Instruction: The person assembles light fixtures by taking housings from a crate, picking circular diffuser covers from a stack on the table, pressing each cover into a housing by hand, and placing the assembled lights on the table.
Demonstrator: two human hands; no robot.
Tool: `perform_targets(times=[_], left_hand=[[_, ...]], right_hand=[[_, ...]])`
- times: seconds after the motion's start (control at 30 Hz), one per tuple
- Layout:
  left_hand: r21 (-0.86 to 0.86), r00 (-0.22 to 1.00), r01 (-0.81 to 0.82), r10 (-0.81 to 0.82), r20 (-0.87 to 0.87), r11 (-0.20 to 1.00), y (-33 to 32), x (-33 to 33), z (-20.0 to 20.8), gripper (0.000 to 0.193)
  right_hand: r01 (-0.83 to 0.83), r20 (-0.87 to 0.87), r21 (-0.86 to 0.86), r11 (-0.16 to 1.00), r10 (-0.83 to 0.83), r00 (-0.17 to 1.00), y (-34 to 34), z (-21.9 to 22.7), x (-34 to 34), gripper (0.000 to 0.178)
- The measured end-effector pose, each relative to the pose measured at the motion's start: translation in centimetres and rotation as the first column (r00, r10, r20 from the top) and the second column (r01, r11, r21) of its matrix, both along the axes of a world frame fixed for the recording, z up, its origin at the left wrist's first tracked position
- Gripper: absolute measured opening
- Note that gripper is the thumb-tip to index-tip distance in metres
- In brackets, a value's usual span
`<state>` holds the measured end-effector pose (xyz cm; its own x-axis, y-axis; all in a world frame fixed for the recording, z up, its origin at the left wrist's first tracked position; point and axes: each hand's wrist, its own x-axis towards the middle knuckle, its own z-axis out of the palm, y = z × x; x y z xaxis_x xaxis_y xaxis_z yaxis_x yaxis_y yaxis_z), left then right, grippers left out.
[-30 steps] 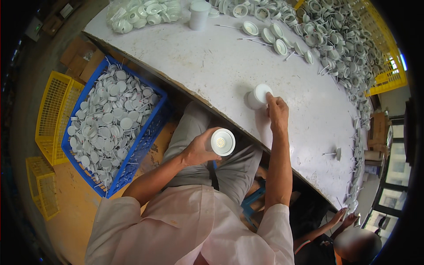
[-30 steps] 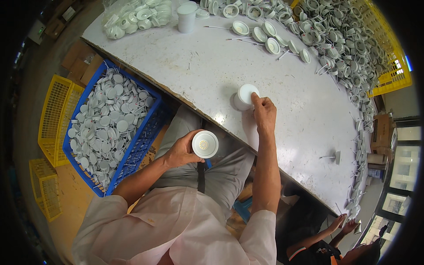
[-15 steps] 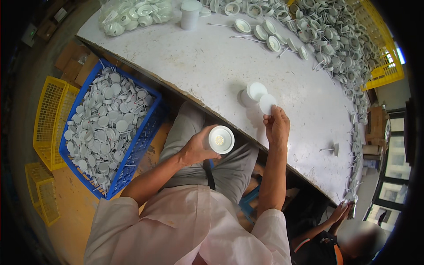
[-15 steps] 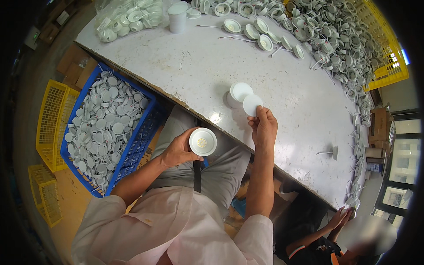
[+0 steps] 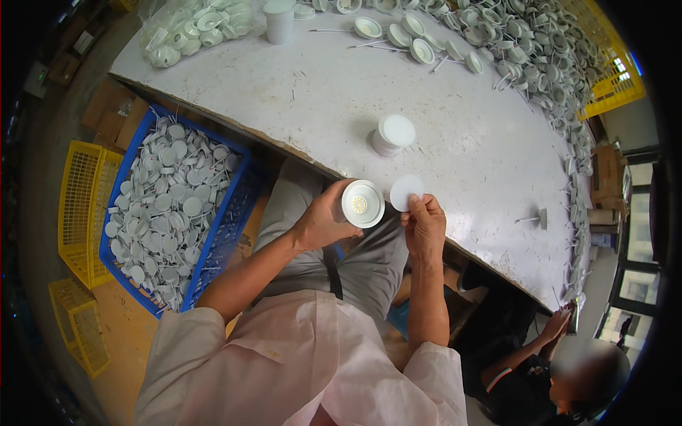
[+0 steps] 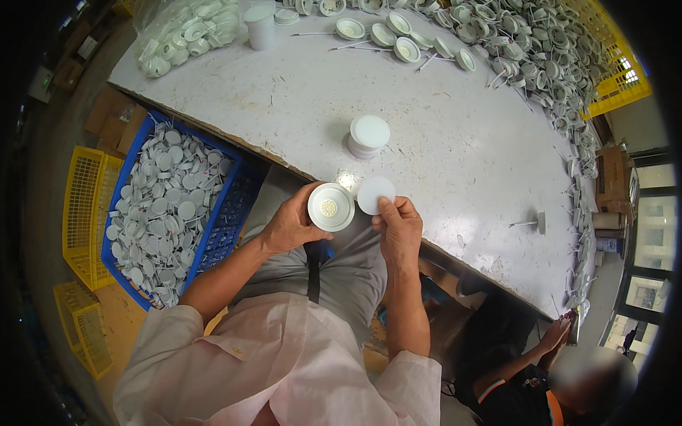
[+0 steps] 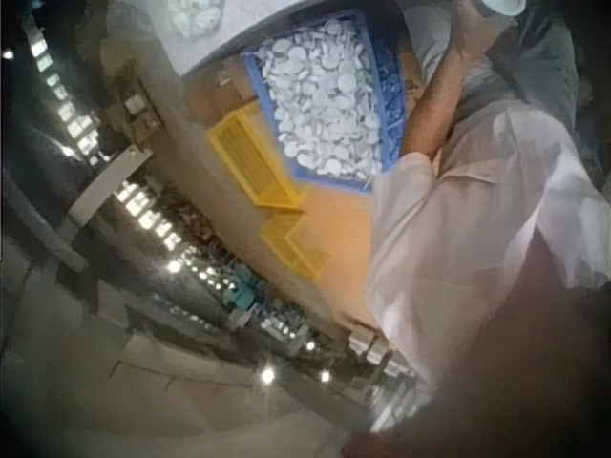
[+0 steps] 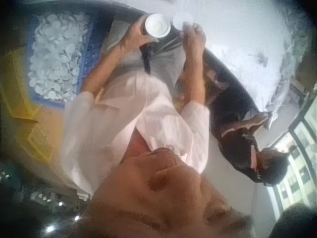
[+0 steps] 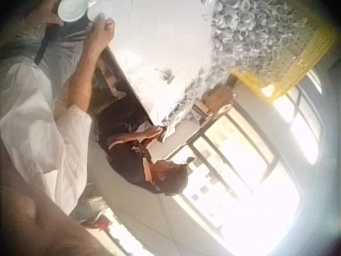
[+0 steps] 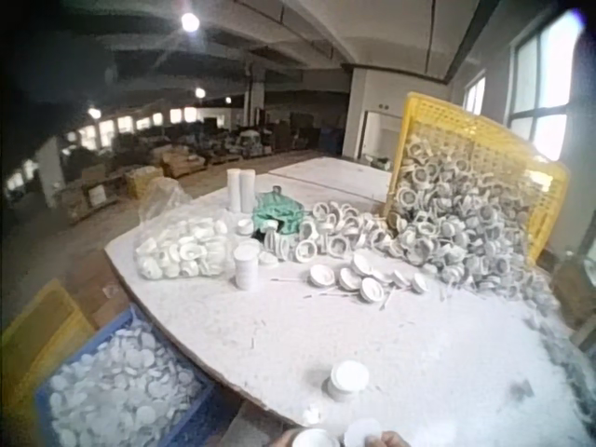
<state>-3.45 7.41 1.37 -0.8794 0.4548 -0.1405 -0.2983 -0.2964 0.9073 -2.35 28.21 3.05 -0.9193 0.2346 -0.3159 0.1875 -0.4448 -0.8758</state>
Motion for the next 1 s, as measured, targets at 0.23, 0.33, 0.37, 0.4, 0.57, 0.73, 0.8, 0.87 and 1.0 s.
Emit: perform_targets(times=[0.23, 0.33, 0.37, 0.4, 0.57, 0.73, 0.8, 0.87, 1.0], left_hand=[[-0.239, 0.978, -0.057, 0.006, -0.208, 0.969, 0.1, 0.0, -0.3, 0.074], [-0.26, 0.974, -0.048, -0.012, -0.226, 0.964, 0.0, 0.2, -0.1, 0.074], [-0.26, 0.974, -0.055, -0.005, -0.227, 0.964, -0.1, 0.2, -0.1, 0.073], [-0.261, 0.974, -0.055, -0.006, -0.227, 0.964, -0.2, 0.2, -0.2, 0.073], [-0.239, 0.973, -0.103, 0.049, -0.224, 0.965, -0.9, 0.2, -0.5, 0.074], [-0.225, 0.974, -0.092, 0.04, -0.224, 0.97, -0.8, 0.2, -0.4, 0.074], [-0.227, 0.972, -0.093, 0.039, -0.232, 0.969, -0.7, 0.3, -0.6, 0.074], [-0.245, 0.975, -0.083, 0.028, -0.219, 0.966, -0.7, 0.4, -0.7, 0.074], [-0.231, 0.976, -0.07, 0.019, -0.217, 0.97, -0.3, 0.6, -0.7, 0.075]], right_hand=[[-0.105, 0.087, -0.006, 0.994, 0.105, 0.991, -0.8, -1.4, 1.5, 0.013], [-0.134, 0.109, -0.034, 0.99, 0.137, 0.985, -1.1, -1.9, 1.8, 0.013], [-0.143, 0.134, -0.042, 0.989, 0.148, 0.98, -1.2, -1.9, 1.8, 0.013], [-0.143, 0.133, -0.043, 0.989, 0.147, 0.98, -1.2, -1.9, 1.9, 0.013], [-0.104, 0.074, -0.243, 0.964, 0.125, 0.989, -1.2, -1.6, 2.2, 0.01], [-0.058, 0.059, -0.227, 0.972, 0.073, 0.996, -1.4, -1.8, 2.4, 0.008], [-0.069, 0.045, -0.221, 0.973, 0.081, 0.996, -1.3, -2.4, 2.5, 0.008], [-0.089, 0.091, -0.104, 0.991, 0.098, 0.991, -1.6, -2.5, 2.5, 0.009], [-0.099, 0.13, 0.016, 0.995, 0.096, 0.987, -2.6, -2.5, 2.0, 0.01]])
